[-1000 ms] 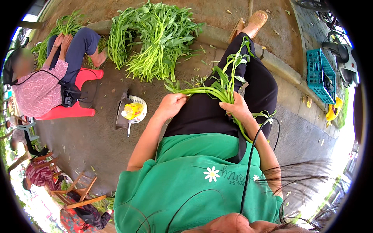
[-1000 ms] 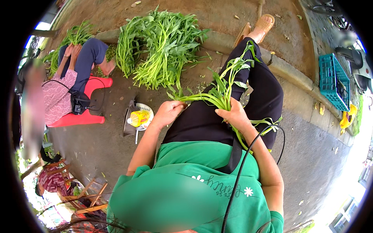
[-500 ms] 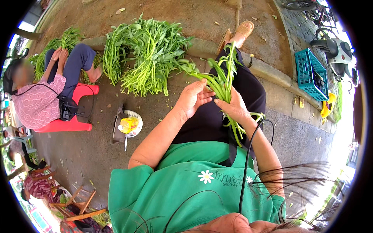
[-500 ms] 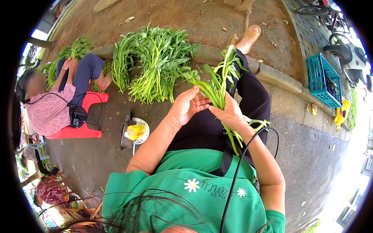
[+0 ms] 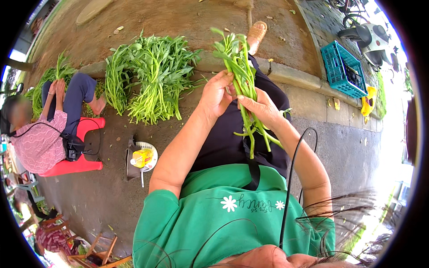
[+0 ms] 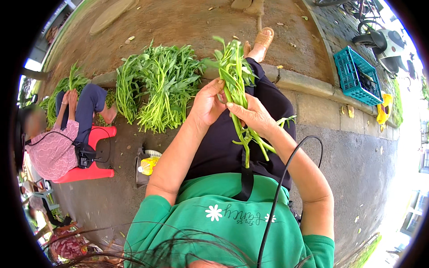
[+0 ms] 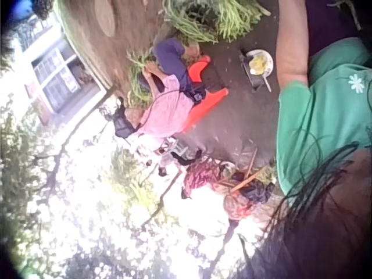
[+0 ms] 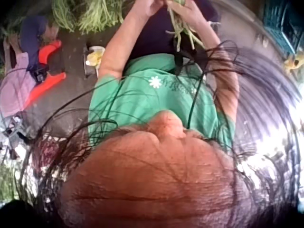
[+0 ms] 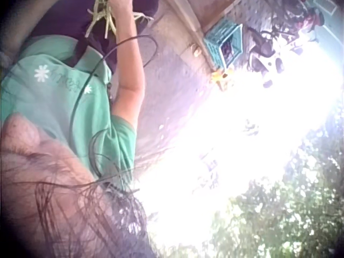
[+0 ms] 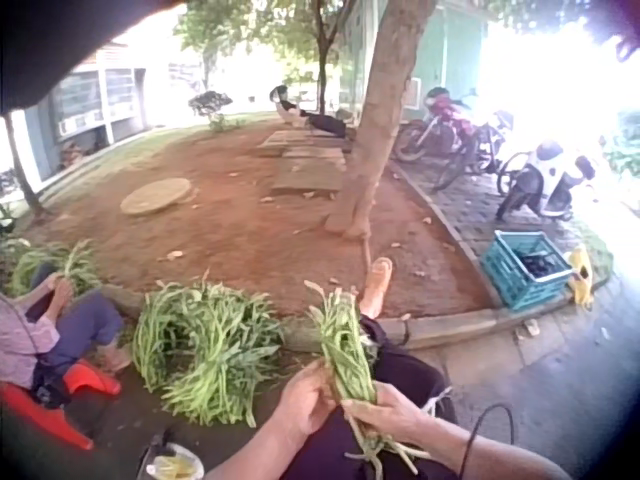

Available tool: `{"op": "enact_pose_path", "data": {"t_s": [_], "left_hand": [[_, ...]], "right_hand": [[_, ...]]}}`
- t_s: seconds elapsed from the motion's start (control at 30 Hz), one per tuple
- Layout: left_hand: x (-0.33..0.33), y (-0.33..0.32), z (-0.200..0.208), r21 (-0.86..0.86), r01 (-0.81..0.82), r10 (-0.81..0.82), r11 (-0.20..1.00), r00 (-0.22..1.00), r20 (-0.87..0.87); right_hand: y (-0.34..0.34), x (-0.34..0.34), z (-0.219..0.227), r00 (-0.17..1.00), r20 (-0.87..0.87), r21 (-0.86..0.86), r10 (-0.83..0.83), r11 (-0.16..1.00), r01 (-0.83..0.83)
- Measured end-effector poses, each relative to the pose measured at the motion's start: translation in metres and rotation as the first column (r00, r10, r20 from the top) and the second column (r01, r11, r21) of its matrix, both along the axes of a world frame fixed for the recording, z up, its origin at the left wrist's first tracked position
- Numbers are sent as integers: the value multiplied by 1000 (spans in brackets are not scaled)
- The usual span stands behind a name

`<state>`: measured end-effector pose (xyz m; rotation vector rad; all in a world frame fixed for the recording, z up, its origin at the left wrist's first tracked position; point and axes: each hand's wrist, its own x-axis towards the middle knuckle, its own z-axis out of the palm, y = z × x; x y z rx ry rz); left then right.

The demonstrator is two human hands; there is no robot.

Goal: The person holds a bunch of green leafy vegetables and picks the leaves off the stems by hand, placing the leaves in a pile.

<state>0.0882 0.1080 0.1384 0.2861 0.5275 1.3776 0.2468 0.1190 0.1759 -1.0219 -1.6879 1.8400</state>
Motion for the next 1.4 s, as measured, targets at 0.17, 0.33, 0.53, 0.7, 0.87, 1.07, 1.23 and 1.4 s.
{"op": "enact_pose_path", "data": {"t_s": [0.17, 0.33, 0.53, 0.7, 0.87, 1.07, 1.23, 1.4], "left_hand": [[2, 21, 10, 54, 162, -153, 985, 977, -149], [7, 51, 23, 77, 309, -284, 948, 931, -230], [23, 78, 42, 72, 389, -282, 918, 771, -570], [23, 38, 75, 84, 244, -118, 966, 707, -697], [42, 4, 37, 258, 347, -98, 902, 746, -659], [66, 9, 35, 179, 277, -74, 944, 707, -704], [43, 25, 28, 136, 422, -329, 896, 838, -435], [17, 37, 16, 53, 260, -234, 964, 927, -293]], "right_hand": [[3, 4, -8, 995, -88, -100, -45, 994, 36], [16, 13, -3, 982, -139, -135, -126, 985, 108], [24, 16, 12, 926, -253, -158, -278, 957, 244], [34, 28, 9, 856, -344, -172, -387, 922, 348], [36, 25, 17, 869, -336, -197, -363, 929, 312], [46, 29, 32, 889, -251, -204, -384, 918, 339], [46, 27, 48, 917, -287, -152, -277, 958, 242], [48, 22, 36, 977, -212, 186, -10, 981, 50]]}}
